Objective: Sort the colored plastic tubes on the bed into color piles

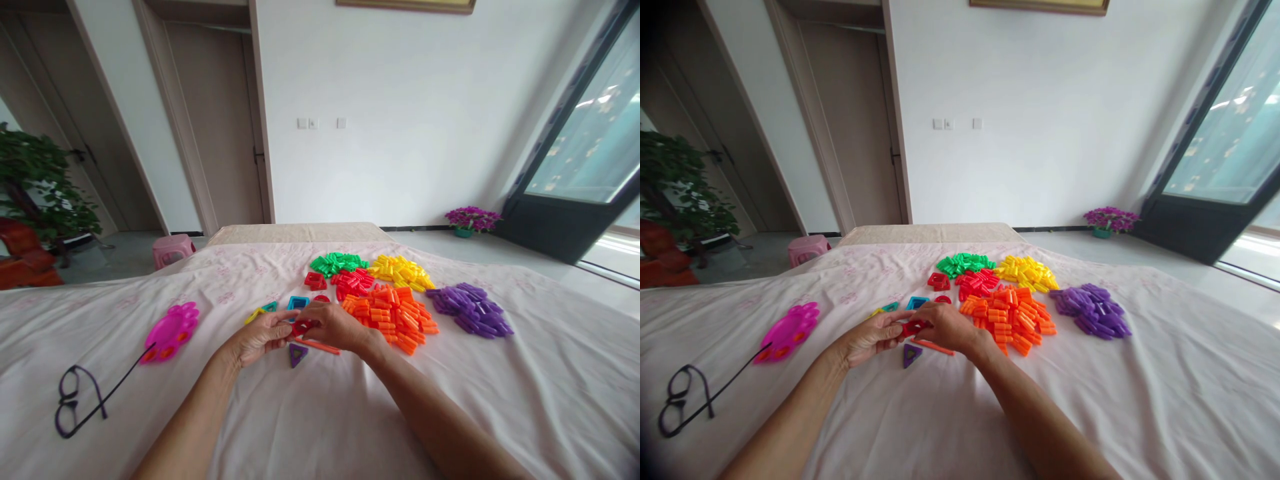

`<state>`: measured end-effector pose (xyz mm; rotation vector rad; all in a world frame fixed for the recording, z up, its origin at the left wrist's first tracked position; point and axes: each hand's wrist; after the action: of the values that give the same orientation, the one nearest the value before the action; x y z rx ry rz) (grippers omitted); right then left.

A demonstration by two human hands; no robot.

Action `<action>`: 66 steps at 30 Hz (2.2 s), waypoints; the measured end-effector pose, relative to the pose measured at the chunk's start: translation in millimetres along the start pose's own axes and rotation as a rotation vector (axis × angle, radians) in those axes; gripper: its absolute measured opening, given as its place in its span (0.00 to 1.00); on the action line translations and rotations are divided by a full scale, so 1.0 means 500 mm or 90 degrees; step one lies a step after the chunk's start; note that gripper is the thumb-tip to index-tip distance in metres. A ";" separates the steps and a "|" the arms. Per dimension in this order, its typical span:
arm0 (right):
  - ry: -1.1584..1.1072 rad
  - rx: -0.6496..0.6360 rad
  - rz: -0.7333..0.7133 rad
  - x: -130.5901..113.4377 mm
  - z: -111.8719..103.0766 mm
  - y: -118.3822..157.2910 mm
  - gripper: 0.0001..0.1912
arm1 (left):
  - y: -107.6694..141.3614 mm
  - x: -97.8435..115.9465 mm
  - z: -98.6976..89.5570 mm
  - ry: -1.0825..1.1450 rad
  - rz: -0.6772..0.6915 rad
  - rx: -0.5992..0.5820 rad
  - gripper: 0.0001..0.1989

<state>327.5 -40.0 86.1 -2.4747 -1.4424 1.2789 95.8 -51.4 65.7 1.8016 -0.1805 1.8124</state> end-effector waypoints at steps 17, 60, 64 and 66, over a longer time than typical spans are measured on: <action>0.193 0.091 0.228 -0.008 -0.044 0.009 0.10 | -0.003 0.024 0.020 -0.136 0.065 0.147 0.35; 0.284 0.021 0.381 0.002 -0.066 0.016 0.09 | -0.041 -0.088 -0.144 -0.554 -0.001 0.640 0.14; 0.317 0.120 0.417 0.059 -0.152 -0.017 0.10 | -0.043 -0.087 -0.144 -0.562 -0.018 0.631 0.14; 0.340 0.161 0.469 0.095 -0.200 -0.042 0.11 | -0.043 -0.086 -0.144 -0.559 -0.024 0.633 0.14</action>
<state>388.5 43.9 130.3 -2.9160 -0.2379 0.6525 39.9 -11.8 12.4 3.1621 0.5214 0.9601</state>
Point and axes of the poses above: each hand's wrist, its own y-axis away from the middle knuckle, its own z-axis out of the palm, x = y × z, and after that the axes turned 15 degrees about -y, right-handed
